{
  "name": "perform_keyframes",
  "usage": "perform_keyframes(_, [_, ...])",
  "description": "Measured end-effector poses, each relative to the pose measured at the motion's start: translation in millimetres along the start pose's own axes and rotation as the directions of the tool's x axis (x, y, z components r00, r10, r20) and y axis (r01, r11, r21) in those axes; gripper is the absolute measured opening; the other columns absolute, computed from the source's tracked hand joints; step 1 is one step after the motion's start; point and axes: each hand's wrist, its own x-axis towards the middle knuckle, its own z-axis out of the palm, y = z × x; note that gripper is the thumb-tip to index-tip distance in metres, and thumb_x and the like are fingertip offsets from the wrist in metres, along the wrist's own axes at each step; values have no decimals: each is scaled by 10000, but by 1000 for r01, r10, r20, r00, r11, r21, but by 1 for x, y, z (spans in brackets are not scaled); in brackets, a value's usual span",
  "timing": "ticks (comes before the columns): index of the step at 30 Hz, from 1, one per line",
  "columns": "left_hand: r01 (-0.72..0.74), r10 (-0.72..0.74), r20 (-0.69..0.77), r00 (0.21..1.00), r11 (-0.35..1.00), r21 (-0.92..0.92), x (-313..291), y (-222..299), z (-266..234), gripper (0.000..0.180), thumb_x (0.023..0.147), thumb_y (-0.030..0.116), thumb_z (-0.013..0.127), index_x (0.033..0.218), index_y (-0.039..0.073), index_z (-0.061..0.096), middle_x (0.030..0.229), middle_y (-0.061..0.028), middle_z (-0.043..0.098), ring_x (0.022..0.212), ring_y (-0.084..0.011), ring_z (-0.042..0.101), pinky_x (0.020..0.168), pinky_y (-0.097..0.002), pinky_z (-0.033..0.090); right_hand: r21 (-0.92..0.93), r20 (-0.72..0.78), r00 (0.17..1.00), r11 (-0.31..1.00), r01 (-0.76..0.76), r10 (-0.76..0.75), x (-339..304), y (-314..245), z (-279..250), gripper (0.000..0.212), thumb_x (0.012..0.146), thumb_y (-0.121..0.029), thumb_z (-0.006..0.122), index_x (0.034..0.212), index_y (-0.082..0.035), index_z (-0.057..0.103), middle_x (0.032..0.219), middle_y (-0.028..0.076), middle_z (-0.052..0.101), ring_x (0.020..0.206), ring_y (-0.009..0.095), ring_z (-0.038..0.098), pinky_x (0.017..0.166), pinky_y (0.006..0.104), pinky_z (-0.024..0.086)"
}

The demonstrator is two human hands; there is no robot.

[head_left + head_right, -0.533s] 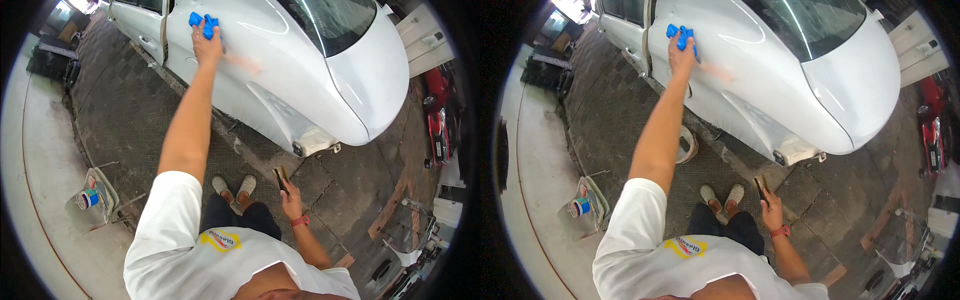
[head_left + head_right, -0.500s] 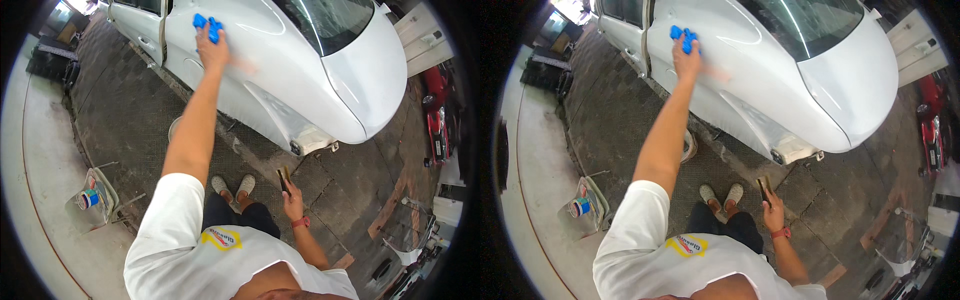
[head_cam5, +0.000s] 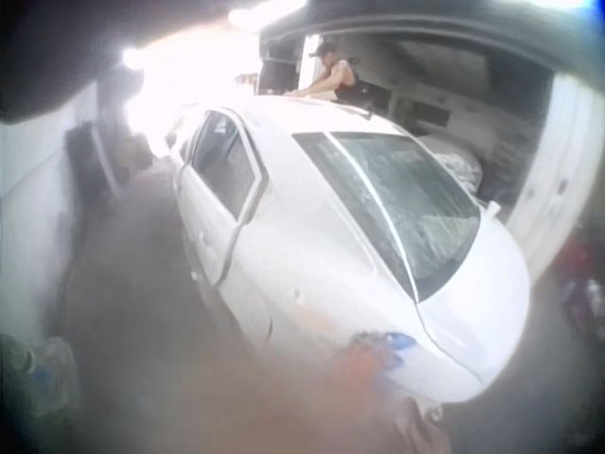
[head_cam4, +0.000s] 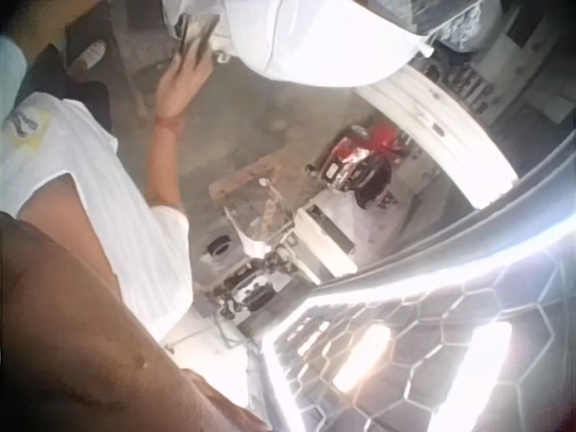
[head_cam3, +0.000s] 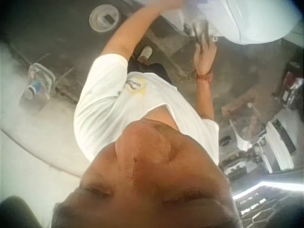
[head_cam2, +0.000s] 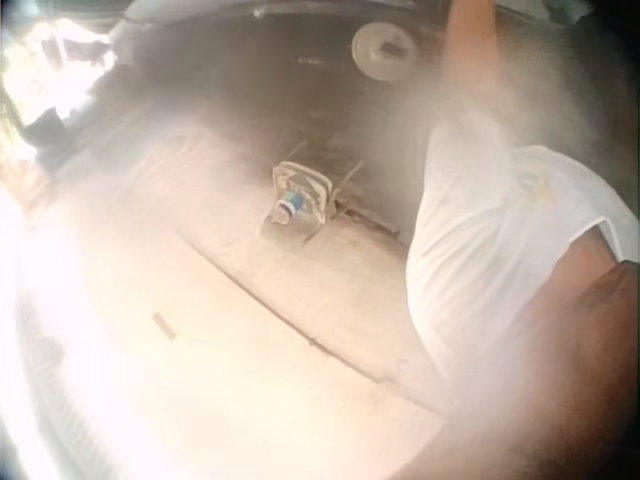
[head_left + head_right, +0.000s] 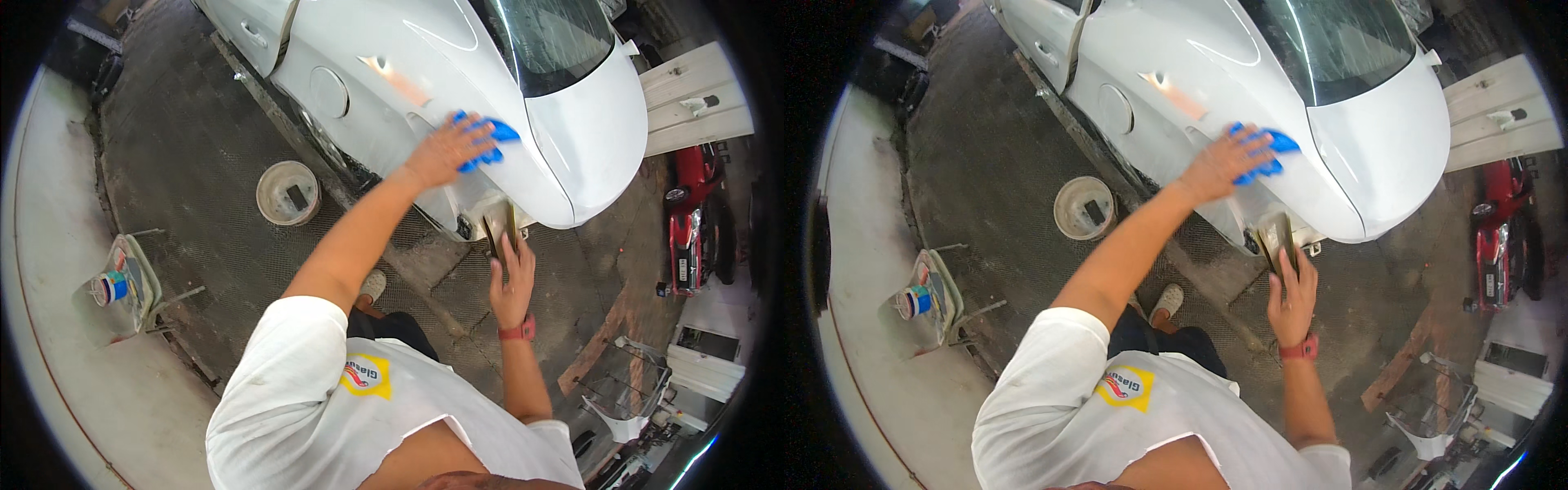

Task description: The person wipes the front fender of a white car with a blue cloth and a small black tool, repeatedly dipping the cloth into a bucket of water. The person scrubs and wipes the surface around the fuel cap and lower fender area.

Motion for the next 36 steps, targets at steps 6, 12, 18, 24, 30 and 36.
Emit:
perform_keyframes(6, [545, -541, -161, 826, 838, -20, -50, -85, -39, 766, 880, 63, 788, 1608, 223, 614, 1721, -101, 524, 1581, -370, 483, 1296, -474, 448, -230, 36, 919, 892, 389, -392, 135, -29, 29, 605, 970, -48, 752, 1559, -169, 681, 1610, 189, 587, 1363, 407, 599, 1132, 526, 474])
perform_keyframes(12, [882, -974, -119, 193, 225, -415, -284, -120, -55, 510, 953, 215, 828, 1455, 157, 759, 1472, -198, 718, 1372, -399, 680, 1182, -470, 523, -493, 187, 855, 707, 507, -483, 206, -11, 71, 676, 964, -52, 759, 1599, -257, 646, 1662, 142, 548, 1341, 365, 598, 1089, 486, 478])
perform_keyframes(18, [755, -905, 105, -413, -405, -516, -716, 100, -85, 552, 1063, 215, 786, 1559, 5, 665, 1531, -153, 713, 1360, -275, 693, 1174, -408, 520, -523, 294, 843, 663, 536, -450, 200, 10, 69, 743, 971, -68, 768, 1652, -310, 598, 1774, 133, 449, 1356, 393, 576, 1155, 493, 471])
perform_keyframes(24, [166, -359, 236, -903, -798, -579, -821, 419, -161, 501, 1027, 247, 696, 1465, 3, 702, 1306, -138, 771, 1074, -342, 752, 957, -506, 619, -586, 246, 752, 525, 618, -611, 294, -46, 136, 700, 986, -128, 758, 1644, -311, 604, 1682, 165, 544, 1293, 396, 630, 1080, 493, 517])
perform_keyframes(30, [7, -79, 153, -985, -906, -422, -786, 543, -152, 576, 1036, 193, 756, 1585, 63, 639, 1501, -219, 710, 1287, -381, 722, 1097, -523, 578, -640, 310, 713, 416, 646, -629, 333, -128, 157, 723, 979, -66, 676, 1657, -306, 594, 1531, 207, 672, 1191, 449, 683, 1056, 579, 574])
perform_keyframes(36, [499, -497, 206, -843, -865, -45, -803, 505, -100, 721, 1057, 232, 732, 1726, 117, 488, 1659, -212, 596, 1466, -433, 618, 1241, -580, 471, -605, 373, 782, 508, 613, -499, 329, -115, 162, 799, 912, -140, 755, 1668, -323, 577, 1625, 203, 580, 1295, 457, 618, 1106, 624, 514])
